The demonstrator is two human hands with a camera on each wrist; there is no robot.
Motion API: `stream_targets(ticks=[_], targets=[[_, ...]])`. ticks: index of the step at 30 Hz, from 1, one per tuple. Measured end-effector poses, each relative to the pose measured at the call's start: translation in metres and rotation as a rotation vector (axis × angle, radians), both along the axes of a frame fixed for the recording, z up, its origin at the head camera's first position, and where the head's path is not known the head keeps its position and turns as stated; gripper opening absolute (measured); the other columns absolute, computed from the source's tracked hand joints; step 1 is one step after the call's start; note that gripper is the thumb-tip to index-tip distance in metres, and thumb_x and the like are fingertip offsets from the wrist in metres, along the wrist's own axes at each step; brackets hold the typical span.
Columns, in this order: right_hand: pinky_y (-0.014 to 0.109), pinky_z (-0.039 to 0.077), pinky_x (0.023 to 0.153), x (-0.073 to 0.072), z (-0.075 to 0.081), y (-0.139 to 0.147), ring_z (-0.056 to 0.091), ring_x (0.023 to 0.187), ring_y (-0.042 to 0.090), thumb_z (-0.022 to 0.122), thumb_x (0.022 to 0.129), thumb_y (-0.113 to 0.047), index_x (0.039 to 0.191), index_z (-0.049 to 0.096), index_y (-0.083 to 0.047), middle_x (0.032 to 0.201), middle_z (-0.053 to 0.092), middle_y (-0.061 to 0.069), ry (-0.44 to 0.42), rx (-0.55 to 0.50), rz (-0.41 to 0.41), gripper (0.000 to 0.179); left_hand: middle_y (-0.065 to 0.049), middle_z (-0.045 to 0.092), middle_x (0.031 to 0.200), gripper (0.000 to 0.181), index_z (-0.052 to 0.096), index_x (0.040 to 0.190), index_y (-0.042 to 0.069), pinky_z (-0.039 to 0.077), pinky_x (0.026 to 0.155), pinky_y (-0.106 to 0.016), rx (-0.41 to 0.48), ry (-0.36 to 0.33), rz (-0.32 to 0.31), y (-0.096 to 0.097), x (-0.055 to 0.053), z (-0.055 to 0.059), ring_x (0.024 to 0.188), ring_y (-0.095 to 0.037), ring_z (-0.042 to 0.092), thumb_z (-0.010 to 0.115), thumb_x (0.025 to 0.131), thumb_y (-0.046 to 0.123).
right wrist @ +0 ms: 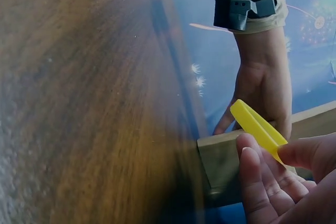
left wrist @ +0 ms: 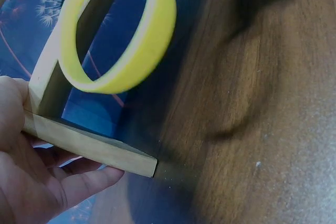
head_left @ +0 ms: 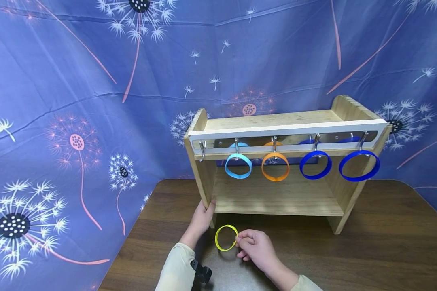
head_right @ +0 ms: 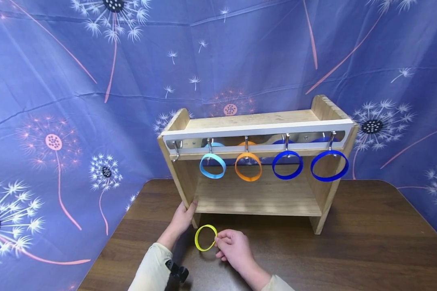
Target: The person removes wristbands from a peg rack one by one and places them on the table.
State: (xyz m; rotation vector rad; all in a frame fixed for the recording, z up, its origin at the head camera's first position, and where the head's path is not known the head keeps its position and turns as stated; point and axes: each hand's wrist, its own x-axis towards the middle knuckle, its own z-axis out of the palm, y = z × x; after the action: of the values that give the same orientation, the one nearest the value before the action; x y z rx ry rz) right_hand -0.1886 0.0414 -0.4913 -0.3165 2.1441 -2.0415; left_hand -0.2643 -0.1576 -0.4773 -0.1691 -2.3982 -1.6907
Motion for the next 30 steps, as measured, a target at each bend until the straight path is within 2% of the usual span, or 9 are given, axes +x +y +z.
stream_targets(ticks=[9,11,15,16,18,25,30], targets=[[0.027,0.052,0.046,-0.001,-0.011,-0.005,0.066,0.054,0.020,0.063,0.090,-0.006,0.096,0.063,0.011,0.081,0.071,0.016,-0.006,0.057,-0.005,0.018,-0.026,0.057,0.126,0.036,0.050,0.128,-0.004,0.036,0.103,-0.056,-0.017,-0.012,0.005,0.000,0.001,0.002,0.121,-0.038,0.050,0.050,0.103,0.021],[0.027,0.051,0.045,-0.002,-0.013,-0.005,0.065,0.053,0.020,0.063,0.090,-0.006,0.095,0.064,0.011,0.080,0.071,0.015,-0.005,0.069,-0.005,0.017,-0.029,0.055,0.127,0.035,0.049,0.128,-0.007,0.035,0.103,-0.057,-0.014,-0.009,0.002,0.003,0.007,0.011,0.122,-0.041,0.049,0.050,0.102,0.016],[0.028,0.050,0.043,-0.004,-0.016,-0.006,0.065,0.052,0.021,0.064,0.089,-0.006,0.092,0.065,0.007,0.078,0.071,0.014,-0.002,0.108,-0.002,0.014,-0.029,0.055,0.128,0.035,0.049,0.129,-0.007,0.036,0.103,-0.057,-0.021,-0.014,0.003,0.003,0.006,0.012,0.122,-0.041,0.049,0.049,0.103,0.017],[0.029,0.050,0.043,-0.005,-0.017,-0.006,0.065,0.052,0.021,0.064,0.089,-0.006,0.091,0.065,0.006,0.077,0.071,0.013,0.001,0.120,-0.001,0.012,-0.029,0.055,0.128,0.035,0.049,0.129,-0.006,0.036,0.103,-0.057,-0.031,-0.013,0.003,0.003,0.006,0.012,0.122,-0.041,0.049,0.049,0.103,0.018],[0.029,0.050,0.043,-0.005,-0.018,-0.006,0.065,0.051,0.021,0.064,0.088,-0.006,0.088,0.066,0.004,0.076,0.072,0.011,0.005,0.148,-0.001,0.010,-0.027,0.055,0.129,0.038,0.049,0.130,-0.004,0.036,0.104,-0.056,-0.036,-0.015,0.003,0.000,0.000,0.002,0.123,-0.039,0.049,0.050,0.102,0.022],[0.023,0.043,0.040,-0.008,-0.024,-0.006,0.059,0.040,0.013,0.063,0.087,-0.006,0.080,0.067,-0.003,0.068,0.070,0.004,0.077,0.280,-0.002,0.008,-0.028,0.053,0.133,0.042,0.047,0.133,-0.004,0.034,0.105,-0.058,-0.018,-0.023,-0.004,-0.001,-0.001,0.001,0.126,-0.042,0.046,0.051,0.102,0.023],[0.023,0.044,0.044,-0.008,-0.024,-0.007,0.055,0.036,0.008,0.064,0.083,-0.006,0.077,0.069,-0.007,0.062,0.069,-0.001,0.107,0.347,-0.020,0.008,-0.026,0.055,0.131,0.038,0.049,0.130,-0.003,0.034,0.106,-0.056,-0.032,-0.033,0.010,0.000,-0.002,0.000,0.125,-0.040,0.048,0.050,0.102,0.023]])
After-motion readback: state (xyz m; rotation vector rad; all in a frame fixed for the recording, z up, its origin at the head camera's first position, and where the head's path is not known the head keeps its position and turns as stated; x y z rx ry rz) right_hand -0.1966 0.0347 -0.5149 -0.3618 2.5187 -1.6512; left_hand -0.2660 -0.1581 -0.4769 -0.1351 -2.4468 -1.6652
